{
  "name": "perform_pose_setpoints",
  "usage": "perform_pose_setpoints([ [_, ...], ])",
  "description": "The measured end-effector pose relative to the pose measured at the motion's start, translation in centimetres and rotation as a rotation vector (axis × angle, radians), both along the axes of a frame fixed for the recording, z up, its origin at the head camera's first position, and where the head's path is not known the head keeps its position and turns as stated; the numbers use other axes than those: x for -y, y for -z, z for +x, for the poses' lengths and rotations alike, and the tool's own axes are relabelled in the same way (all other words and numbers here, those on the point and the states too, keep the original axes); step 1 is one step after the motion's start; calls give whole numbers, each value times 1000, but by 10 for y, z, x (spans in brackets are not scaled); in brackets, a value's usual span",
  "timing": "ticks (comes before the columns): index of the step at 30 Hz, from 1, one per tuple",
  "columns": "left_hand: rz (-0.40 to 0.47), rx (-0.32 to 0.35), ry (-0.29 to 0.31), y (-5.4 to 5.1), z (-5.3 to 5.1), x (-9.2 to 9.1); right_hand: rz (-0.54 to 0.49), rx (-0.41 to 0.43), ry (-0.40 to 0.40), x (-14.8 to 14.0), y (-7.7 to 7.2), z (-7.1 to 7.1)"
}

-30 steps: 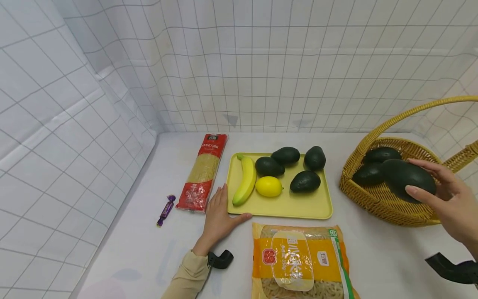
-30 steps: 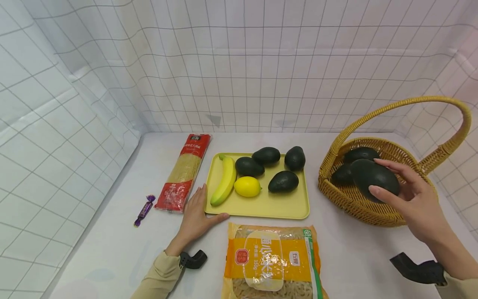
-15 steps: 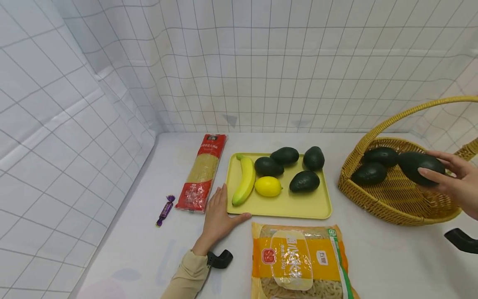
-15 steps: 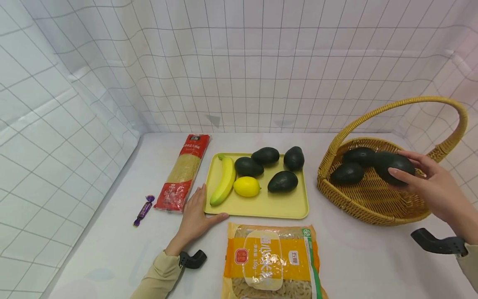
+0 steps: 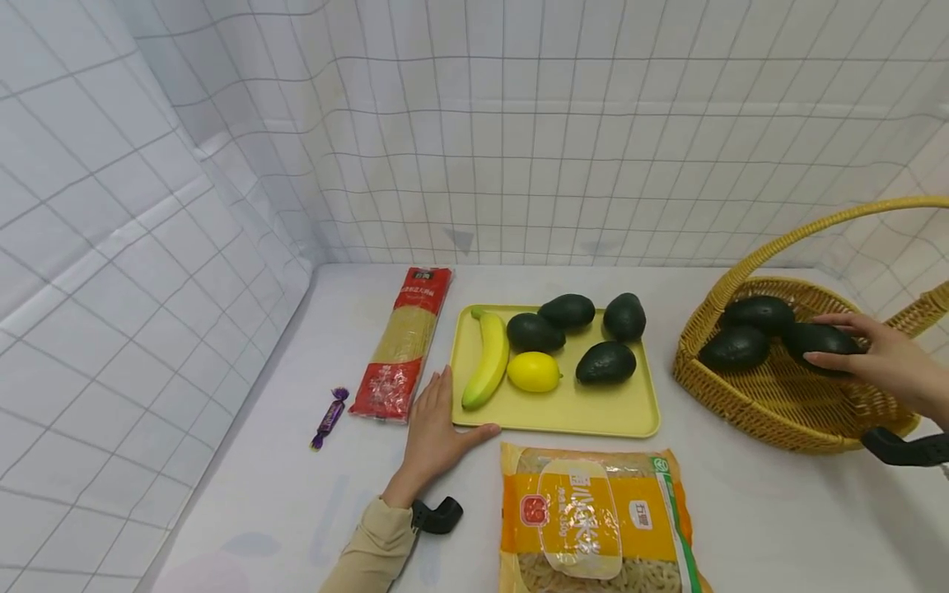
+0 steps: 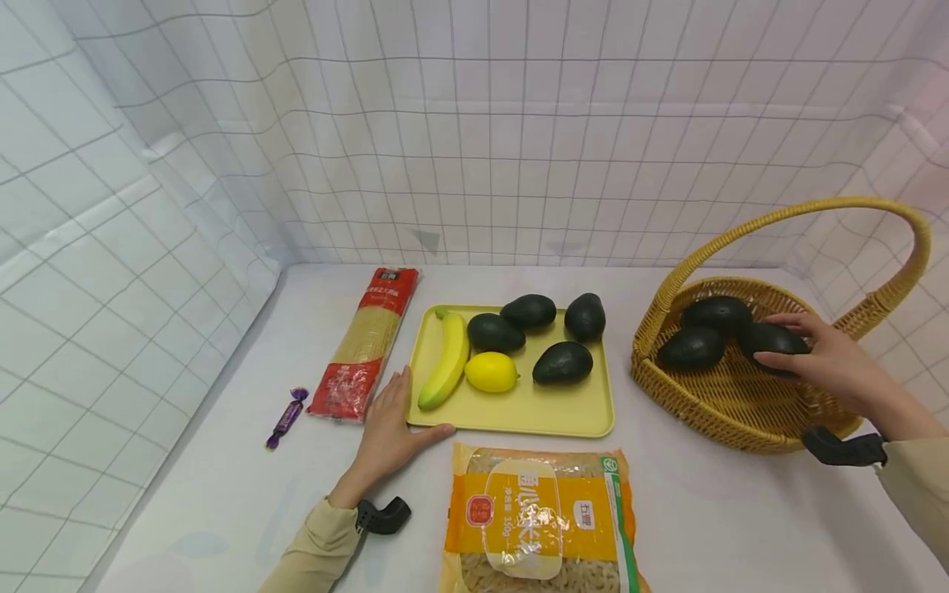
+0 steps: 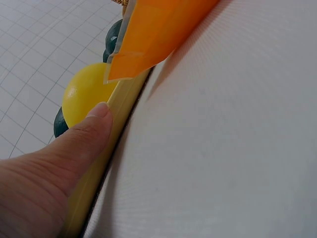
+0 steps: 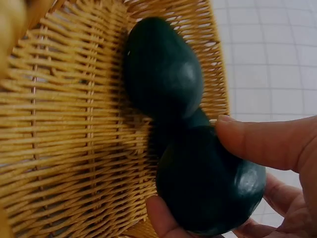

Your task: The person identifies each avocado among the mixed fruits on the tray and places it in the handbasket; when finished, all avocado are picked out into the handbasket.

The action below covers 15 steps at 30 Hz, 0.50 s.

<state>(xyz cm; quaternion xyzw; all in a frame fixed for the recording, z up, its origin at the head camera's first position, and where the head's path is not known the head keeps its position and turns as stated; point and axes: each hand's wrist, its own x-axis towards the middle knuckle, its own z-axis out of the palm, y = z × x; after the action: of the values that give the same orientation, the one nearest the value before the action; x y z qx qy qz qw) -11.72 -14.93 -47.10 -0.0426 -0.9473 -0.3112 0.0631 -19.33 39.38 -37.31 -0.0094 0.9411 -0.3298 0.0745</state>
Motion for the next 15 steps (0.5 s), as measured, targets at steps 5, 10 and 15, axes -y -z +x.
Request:
perform_pose_setpoints([
  [5, -1, 5, -3, -1, 0, 0, 13, 63, -77, -3, 5, -9],
  [10, 1, 15, 0, -2, 1, -1, 44, 69, -113, -7, 9, -15],
  [15, -2, 24, -7, -2, 1, -1, 55, 63, -123, -9, 11, -21],
])
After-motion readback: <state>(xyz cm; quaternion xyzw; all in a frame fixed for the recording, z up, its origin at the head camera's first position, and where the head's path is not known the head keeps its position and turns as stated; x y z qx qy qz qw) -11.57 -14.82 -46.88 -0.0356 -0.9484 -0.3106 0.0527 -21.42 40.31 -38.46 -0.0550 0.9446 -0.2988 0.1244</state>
